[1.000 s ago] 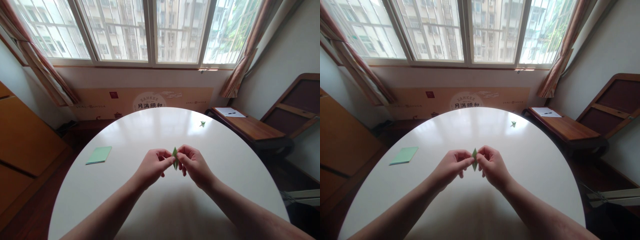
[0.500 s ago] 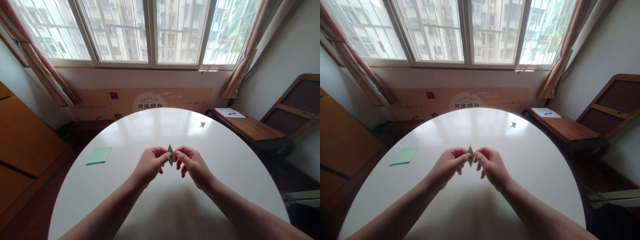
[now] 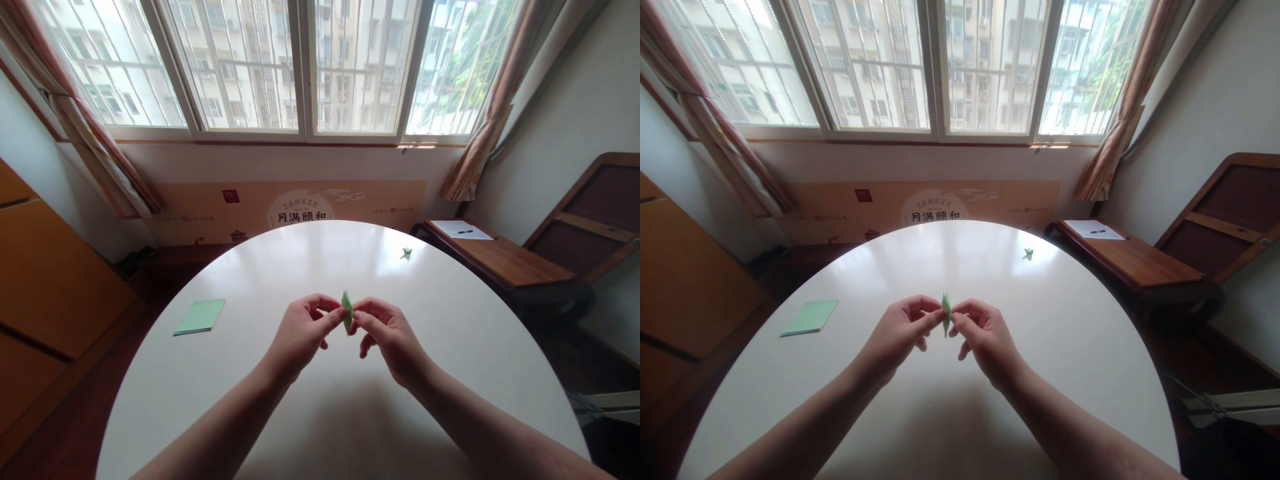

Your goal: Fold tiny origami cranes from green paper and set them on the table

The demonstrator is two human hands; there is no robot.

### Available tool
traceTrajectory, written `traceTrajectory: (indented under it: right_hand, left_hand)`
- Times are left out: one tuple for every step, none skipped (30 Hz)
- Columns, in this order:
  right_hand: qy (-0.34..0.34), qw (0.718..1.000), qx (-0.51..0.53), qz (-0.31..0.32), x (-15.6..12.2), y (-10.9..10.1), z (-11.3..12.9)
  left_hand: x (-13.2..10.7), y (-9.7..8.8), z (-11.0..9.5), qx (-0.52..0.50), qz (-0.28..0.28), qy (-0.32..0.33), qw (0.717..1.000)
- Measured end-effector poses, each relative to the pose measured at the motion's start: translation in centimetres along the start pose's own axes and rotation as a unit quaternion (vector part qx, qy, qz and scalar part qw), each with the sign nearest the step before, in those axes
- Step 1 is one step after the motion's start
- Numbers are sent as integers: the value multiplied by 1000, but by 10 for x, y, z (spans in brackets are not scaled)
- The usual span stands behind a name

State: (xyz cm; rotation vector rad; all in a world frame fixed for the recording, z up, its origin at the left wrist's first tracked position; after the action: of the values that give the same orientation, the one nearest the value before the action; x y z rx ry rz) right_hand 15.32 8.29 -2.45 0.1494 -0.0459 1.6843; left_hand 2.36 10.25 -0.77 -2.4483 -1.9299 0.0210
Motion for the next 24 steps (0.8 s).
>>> traceTrajectory:
  right_hand:
    - [-2, 1000, -1, 3, 0, 1, 0]
    - [-2, 1000, -1, 5, 0, 1, 1]
    - [-1, 1000, -1, 7, 0, 2, 1]
    - [1, 1000, -1, 9, 0, 2, 0]
    - [2, 1000, -1, 8, 0, 2, 0]
    - [2, 1000, 0, 8, 0, 2, 0]
    - [1, 1000, 0, 6, 1, 2, 0]
    - [-1, 1000, -1, 3, 1, 1, -1]
    - [-3, 1000, -4, -1, 1, 0, -1]
    - [-4, 1000, -7, -6, 2, -2, -2]
    - [-5, 1000, -12, -11, 3, -3, -3]
    - [-6, 1000, -17, -15, 3, -5, -3]
    - [-8, 1000, -22, -18, 3, -6, -3]
    - [-10, 999, -27, -22, 4, -7, -3]
    - [-15, 999, -33, -27, 4, -9, -2]
    - [-20, 998, -41, -33, 3, -10, 0]
    - [-25, 998, -49, -38, 3, -11, 2]
    - [-29, 997, -58, -43, 3, -12, 4]
    - [-31, 996, -66, -46, 2, -12, 5]
    - [-32, 996, -72, -48, 2, -12, 6]
    - [-33, 995, -74, -49, 2, -12, 7]
    - [-33, 996, -73, -51, 2, -11, 8]
    - [-32, 996, -69, -53, 2, -11, 8]
    - [-32, 996, -65, -56, 1, -11, 8]
  left_hand:
    - [0, -1, 0, -1, -8, 1, 1000]
    - [0, -3, 0, -3, -14, 1, 1000]
    - [-1, -3, 0, -3, -19, 0, 1000]
    - [-1, -3, 1, -2, -17, -1, 1000]
    - [-1, -2, 1, 1, -11, -2, 1000]
    - [-1, 0, 1, 5, -2, -3, 1000]
    - [-1, 2, 2, 9, 7, -4, 1000]
    - [-1, 3, 1, 12, 13, -3, 1000]
    - [-1, 4, 1, 15, 18, -3, 1000]
    - [-1, 5, 1, 16, 21, -5, 1000]
    - [-1, 6, 1, 16, 24, -6, 1000]
    - [-2, 7, 1, 13, 28, -9, 999]
    - [-2, 8, 1, 7, 31, -13, 999]
    - [-2, 8, 2, -4, 35, -17, 999]
    - [-2, 9, 2, -16, 38, -21, 999]
    - [-2, 10, 3, -30, 40, -24, 998]
    - [-3, 10, 3, -42, 42, -25, 998]
    - [-3, 11, 3, -49, 45, -26, 997]
    - [-3, 11, 3, -50, 48, -25, 997]
    - [-3, 12, 2, -45, 51, -23, 997]
    - [-3, 12, 2, -38, 53, -21, 998]
    - [-3, 13, 2, -30, 53, -18, 998]
    - [-3, 13, 2, -25, 50, -17, 998]
    - [-3, 12, 1, -24, 46, -16, 998]
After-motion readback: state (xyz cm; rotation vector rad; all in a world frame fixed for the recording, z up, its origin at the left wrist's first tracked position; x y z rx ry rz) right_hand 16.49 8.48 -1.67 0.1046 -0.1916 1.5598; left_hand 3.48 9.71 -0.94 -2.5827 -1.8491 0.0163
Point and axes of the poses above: each hand's wrist, its own x-axis towards the middle knuckle, its own y-axis out of the palm, z = x × y, the point moved 10 cm from there along x, towards the middle knuckle, and after that the axes turned 7 degrees about -x, right-handed, at the moved point
